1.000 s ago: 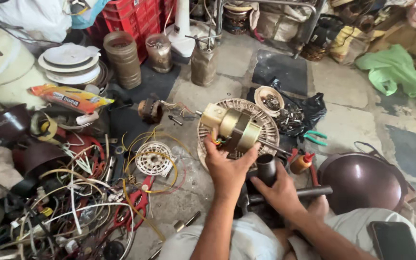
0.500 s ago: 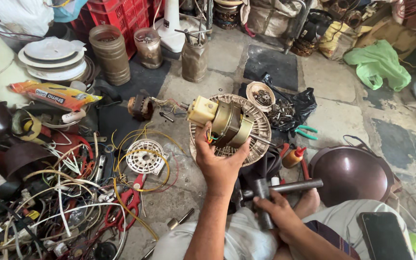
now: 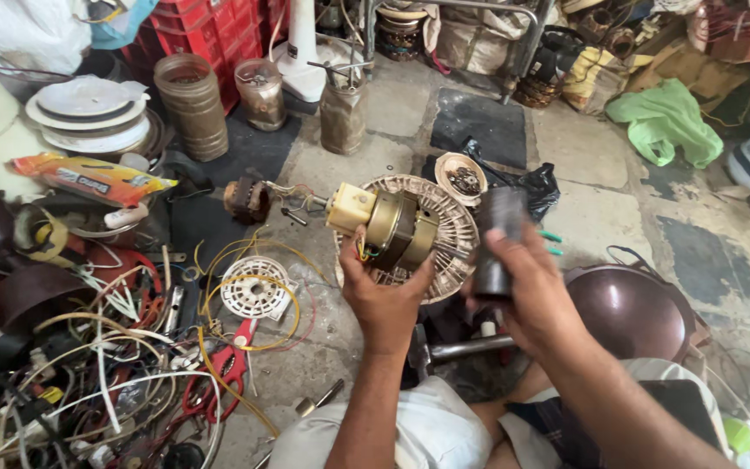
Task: The person disassembles a small electric motor, applies lubricant to the shaft, and reassembles the components. They handle the motor housing, rotor, and shaft, using a lubricant bottle and a hammer.
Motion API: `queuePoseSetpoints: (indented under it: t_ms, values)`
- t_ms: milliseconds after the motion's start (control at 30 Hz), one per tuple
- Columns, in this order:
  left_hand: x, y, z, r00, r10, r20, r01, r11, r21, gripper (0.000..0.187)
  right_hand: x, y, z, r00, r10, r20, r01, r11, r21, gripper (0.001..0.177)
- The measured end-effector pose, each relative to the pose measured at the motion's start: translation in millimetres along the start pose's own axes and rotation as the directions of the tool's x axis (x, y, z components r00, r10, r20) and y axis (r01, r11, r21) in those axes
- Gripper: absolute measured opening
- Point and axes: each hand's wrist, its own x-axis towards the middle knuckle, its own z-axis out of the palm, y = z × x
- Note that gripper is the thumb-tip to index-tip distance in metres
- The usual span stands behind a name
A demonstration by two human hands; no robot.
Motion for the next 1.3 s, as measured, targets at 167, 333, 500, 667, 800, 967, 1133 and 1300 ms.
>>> queuePoseSetpoints:
  t_ms: [167,333,500,667,800,967,1133,1300]
  values:
    - [1,4,1,0.999,0.027,-0.023,-0.025,0.996,0.09,0.087,9,2,-6,0.998,0.008,0.064,0.007,0.975,-0.222,0.056]
    - [2,3,-1,0.999,0.048,-0.02,-0.047,0.998,0.034,0.089,5,-3,5,0.988,-0.154,-0.01,0.152,0.982,-0.115,0.06]
    - [2,3,0,0.996,-0.091,-0.016,0.09,0.994,-0.057,0.087,4,-2,4,0.989,-0.124,0.085,0.133,0.986,-0.105,0.063]
    - [0,3,1,0.999,-0.039,-0.018,0.038,0.998,-0.047,0.091,8,-2,8,0.998,-0.022,0.066,0.045,0.922,-0.384,0.077]
    - [4,0,-3,0.999,-0.021,-0.049,0.018,0.998,-0.063,0.088,18,-13,-10,0.995,-0.101,0.019,0.097,0.858,-0.504,0.076]
    - [3,-1,0,0.996,-0.089,-0.019,0.085,0.984,-0.157,0.089,29,28,-76,0.96,-0.2,-0.194,0.056,0.821,-0.568,0.07]
    - [3,-4,4,0.998,-0.064,-0.007,0.062,0.984,-0.164,0.089,-30,157,-139,0.872,-0.421,0.25,0.334,0.139,-0.932,0.074]
    - [-1,0,5,0.987,-0.157,0.027,0.16,0.968,-0.191,0.09,-63,178,-143,0.923,-0.079,0.377,0.379,0.361,-0.852,0.072]
